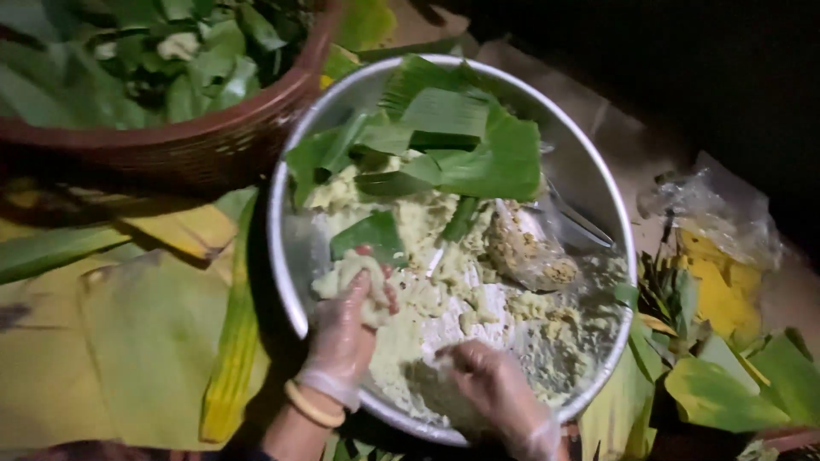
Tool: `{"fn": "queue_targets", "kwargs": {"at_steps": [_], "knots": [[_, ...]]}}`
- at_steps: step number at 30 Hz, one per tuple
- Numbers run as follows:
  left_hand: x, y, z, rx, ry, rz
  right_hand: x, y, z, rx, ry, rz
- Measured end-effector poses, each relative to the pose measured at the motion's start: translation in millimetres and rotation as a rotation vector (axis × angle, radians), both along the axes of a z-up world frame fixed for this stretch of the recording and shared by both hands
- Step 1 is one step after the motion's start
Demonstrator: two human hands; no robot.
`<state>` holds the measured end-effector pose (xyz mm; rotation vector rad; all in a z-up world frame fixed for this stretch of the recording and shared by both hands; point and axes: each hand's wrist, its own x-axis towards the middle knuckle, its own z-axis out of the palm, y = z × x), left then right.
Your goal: Wrapping portions of dough or filling into banana leaves to create individual food parcels.
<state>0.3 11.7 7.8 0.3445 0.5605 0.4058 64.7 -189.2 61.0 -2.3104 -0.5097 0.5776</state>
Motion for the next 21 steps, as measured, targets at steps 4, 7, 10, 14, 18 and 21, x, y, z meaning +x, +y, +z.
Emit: {"fn": "queue_targets", "kwargs": {"at_steps": [4,7,10,14,18,21], "knots": [[-2,3,29,0.085,0.206,-0.221,43,5,49,-0.043,0.658,-0.349],[1,-2,23,0.094,0.183,-0.324,120,-28,11,-0.153,0.122,-0.269],[7,-2,9,0.020,0.148,-0.367,186,-22,-20,-0.279,-0.157,-0.106],[1,3,-24,-0.034,0.138,-0.304,276,-20,-102,-0.323,-0.245,0.022],[-7,6,-28,0.063,0.204,-0.290,307,-18,-153,-0.389,-0.463,0.106],[-12,2,-34,0.086,0.273,-0.286,322,-40,-182,-0.543,-0.481,0.054]]}}
